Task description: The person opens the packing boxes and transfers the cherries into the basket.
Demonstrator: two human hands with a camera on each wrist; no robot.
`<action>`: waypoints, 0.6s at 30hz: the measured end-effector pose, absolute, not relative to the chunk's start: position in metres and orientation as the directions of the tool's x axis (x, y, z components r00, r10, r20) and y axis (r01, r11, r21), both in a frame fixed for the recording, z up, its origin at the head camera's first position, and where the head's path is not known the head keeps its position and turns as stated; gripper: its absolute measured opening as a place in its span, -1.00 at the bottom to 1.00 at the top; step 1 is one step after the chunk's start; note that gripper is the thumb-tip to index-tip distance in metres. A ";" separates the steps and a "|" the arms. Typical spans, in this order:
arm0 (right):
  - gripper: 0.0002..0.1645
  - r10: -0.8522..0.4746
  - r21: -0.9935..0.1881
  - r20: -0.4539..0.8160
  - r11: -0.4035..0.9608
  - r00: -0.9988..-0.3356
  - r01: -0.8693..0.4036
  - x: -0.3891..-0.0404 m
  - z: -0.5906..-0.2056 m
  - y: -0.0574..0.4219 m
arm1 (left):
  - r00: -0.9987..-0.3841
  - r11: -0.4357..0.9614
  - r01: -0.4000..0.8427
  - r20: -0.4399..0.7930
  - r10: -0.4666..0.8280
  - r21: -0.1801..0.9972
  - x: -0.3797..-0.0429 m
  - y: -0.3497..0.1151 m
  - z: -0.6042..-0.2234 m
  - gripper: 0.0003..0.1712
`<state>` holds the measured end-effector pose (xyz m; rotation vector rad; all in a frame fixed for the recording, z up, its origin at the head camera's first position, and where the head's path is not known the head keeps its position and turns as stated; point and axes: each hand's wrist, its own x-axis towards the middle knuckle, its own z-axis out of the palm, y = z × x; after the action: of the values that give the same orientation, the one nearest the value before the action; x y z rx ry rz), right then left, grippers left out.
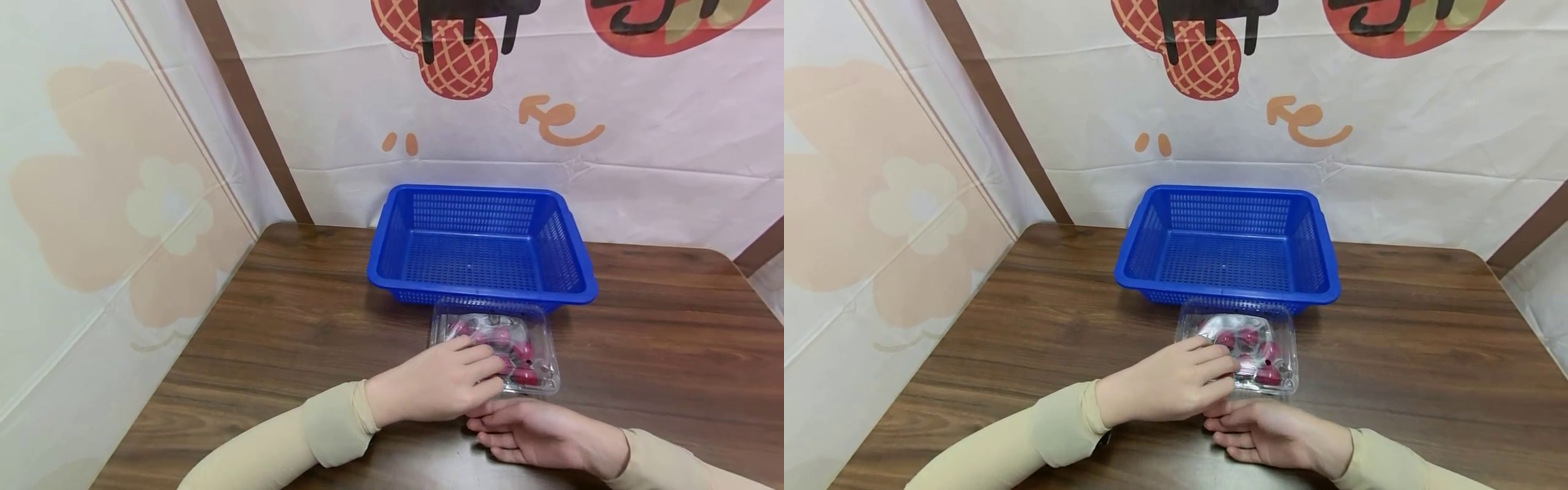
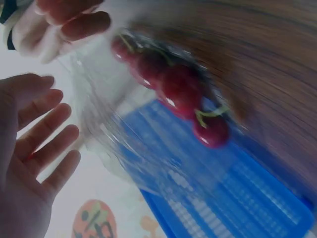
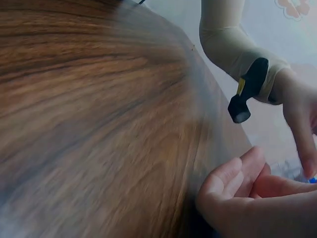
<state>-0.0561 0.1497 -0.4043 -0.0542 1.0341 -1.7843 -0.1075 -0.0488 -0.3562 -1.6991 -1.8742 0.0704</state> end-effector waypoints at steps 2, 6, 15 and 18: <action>-0.74 -0.786 -0.655 -0.401 -0.113 -0.470 0.747 -0.056 -0.405 0.156 | -0.005 0.182 0.891 0.391 0.920 -0.416 -0.105 -0.040 -0.356 -0.70; -0.73 -0.795 -0.656 -0.387 -0.118 -0.467 0.745 -0.057 -0.407 0.170 | -0.018 0.194 0.892 0.395 0.918 -0.409 -0.103 -0.026 -0.354 -0.69; -0.68 -0.800 -0.671 -0.404 -0.070 -0.443 0.738 -0.066 -0.403 0.201 | -0.003 0.198 0.848 0.369 0.930 -0.491 -0.098 -0.002 -0.340 -0.74; -0.69 -0.796 -0.687 -0.425 -0.027 -0.431 0.727 -0.068 -0.400 0.211 | -0.006 0.204 0.836 0.364 0.931 -0.509 -0.094 0.004 -0.333 -0.71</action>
<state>-0.0683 0.2106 -0.4004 -0.0917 1.0764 -1.7065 -0.0941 0.0037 -0.3331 -1.6438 -1.8511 0.1931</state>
